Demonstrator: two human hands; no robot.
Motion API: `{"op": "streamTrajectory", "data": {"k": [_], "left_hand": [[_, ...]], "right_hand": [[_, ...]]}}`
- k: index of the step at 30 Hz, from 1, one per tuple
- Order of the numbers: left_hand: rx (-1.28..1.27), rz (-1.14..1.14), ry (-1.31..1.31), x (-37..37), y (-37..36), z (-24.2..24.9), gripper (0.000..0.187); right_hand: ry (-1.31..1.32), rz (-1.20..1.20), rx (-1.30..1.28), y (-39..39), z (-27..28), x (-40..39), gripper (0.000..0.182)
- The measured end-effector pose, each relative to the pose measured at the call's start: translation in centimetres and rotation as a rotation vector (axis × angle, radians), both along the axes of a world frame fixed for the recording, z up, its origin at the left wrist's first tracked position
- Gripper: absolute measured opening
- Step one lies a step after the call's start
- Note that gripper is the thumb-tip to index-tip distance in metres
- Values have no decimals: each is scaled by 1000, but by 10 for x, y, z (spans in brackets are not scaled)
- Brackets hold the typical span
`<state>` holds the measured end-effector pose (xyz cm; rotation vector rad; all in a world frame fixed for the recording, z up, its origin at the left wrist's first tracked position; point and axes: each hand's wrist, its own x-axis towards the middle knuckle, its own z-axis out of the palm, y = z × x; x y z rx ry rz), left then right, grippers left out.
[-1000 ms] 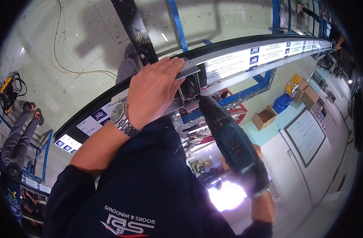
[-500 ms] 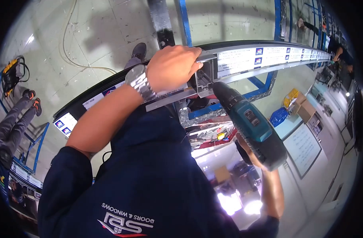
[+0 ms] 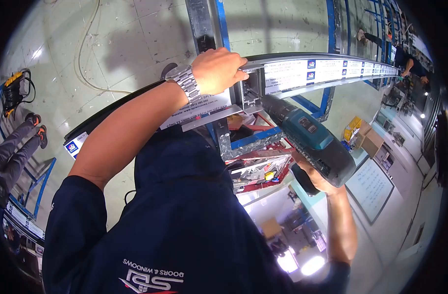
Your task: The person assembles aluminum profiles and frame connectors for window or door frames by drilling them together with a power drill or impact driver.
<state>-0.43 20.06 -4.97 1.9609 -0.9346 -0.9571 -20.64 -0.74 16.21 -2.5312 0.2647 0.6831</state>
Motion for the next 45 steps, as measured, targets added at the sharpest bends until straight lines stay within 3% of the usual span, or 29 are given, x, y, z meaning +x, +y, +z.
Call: {"op": "streamTrajectory", "data": {"k": [8, 14, 19, 27, 31, 35, 38, 45], "left_hand": [[57, -2, 38, 3, 1, 9, 44], [70, 2, 47, 1, -1, 7, 44], [64, 15, 47, 1, -3, 4, 44], [92, 17, 101, 3, -3, 11, 43], [68, 66, 80, -7, -2, 7, 43], [71, 71, 96, -1, -1, 9, 43], [43, 75, 92, -1, 0, 7, 43], [23, 111, 75, -2, -1, 7, 42]], "right_hand": [[13, -82, 34, -1, 0, 0, 34], [-94, 254, -70, -1, 3, 9, 29], [-97, 274, -111, -15, 1, -1, 33], [116, -24, 82, -15, -10, 2, 40], [34, 198, -39, 0, -5, 21, 41], [59, 257, -146, 14, 37, 40, 38], [131, -56, -116, 14, 64, 5, 29], [218, -210, -84, 42, 54, -14, 29]]}}
